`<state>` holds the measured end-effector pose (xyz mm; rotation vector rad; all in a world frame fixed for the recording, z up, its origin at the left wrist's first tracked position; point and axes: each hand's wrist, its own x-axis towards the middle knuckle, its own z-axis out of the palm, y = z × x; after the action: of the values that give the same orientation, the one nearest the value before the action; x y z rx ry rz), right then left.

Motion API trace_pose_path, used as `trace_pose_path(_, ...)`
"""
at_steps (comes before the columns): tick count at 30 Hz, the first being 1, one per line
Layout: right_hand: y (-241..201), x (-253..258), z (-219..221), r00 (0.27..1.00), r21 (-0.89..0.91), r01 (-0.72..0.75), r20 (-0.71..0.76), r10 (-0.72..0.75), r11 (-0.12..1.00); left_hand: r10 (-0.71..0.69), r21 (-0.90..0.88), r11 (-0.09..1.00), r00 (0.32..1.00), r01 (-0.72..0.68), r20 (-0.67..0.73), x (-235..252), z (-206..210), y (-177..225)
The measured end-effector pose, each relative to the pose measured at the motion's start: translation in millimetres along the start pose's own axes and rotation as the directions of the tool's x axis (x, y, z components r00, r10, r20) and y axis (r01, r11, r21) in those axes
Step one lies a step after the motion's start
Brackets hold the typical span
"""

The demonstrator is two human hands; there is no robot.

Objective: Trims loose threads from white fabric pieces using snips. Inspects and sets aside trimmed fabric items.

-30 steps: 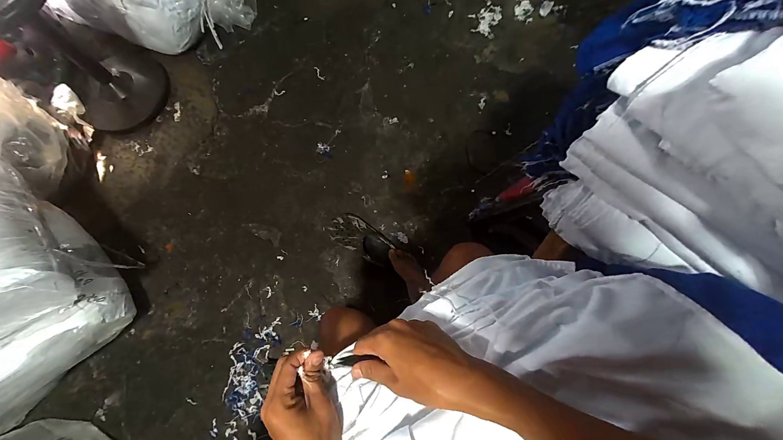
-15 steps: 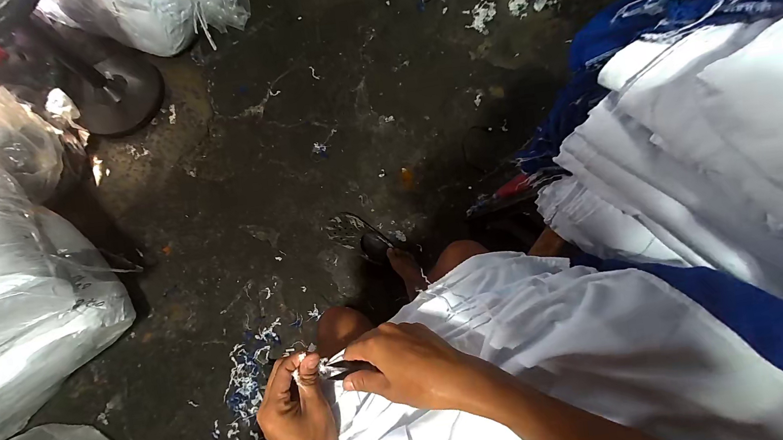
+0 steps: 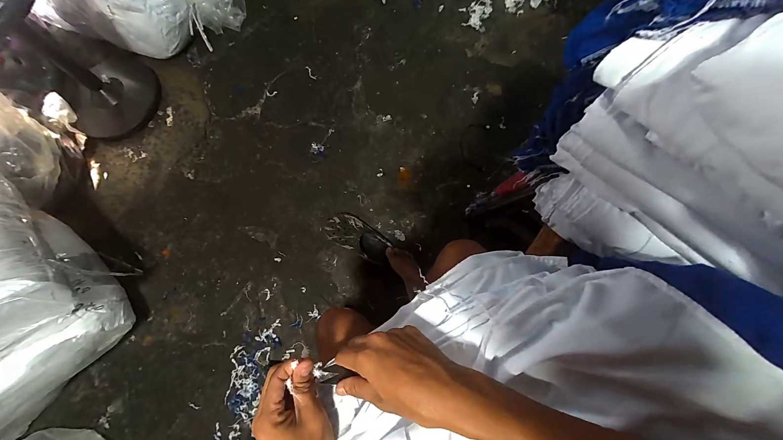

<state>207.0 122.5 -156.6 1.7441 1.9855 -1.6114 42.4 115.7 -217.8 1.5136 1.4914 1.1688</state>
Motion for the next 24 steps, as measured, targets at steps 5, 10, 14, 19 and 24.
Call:
trace_pose_path(5,-1,1,9,0.992,-0.068,0.061,-0.103,-0.067,0.996,0.004,-0.006,1.0,1.0,-0.004,-0.013,-1,-1,0)
trace_pose_path(10,1,1,8,1.0,-0.07,0.005,-0.03,-0.007,0.998,-0.037,-0.054,0.998,0.999,0.035,-0.04,4,-3,6)
trace_pose_path(14,12,-9,9,1.0,0.024,0.018,-0.021,-0.017,1.0,-0.232,0.123,0.965,0.973,0.232,-0.016,26,-29,-1)
trace_pose_path(19,22,-21,0,1.0,0.13,0.0,-0.004,0.001,0.992,-0.439,0.421,0.865,0.818,0.272,0.373,22,-36,-1)
trace_pose_path(24,41,-39,-16,0.969,0.225,0.055,-0.248,0.003,0.973,-0.326,0.414,0.899,0.849,0.142,0.415,-12,-11,15)
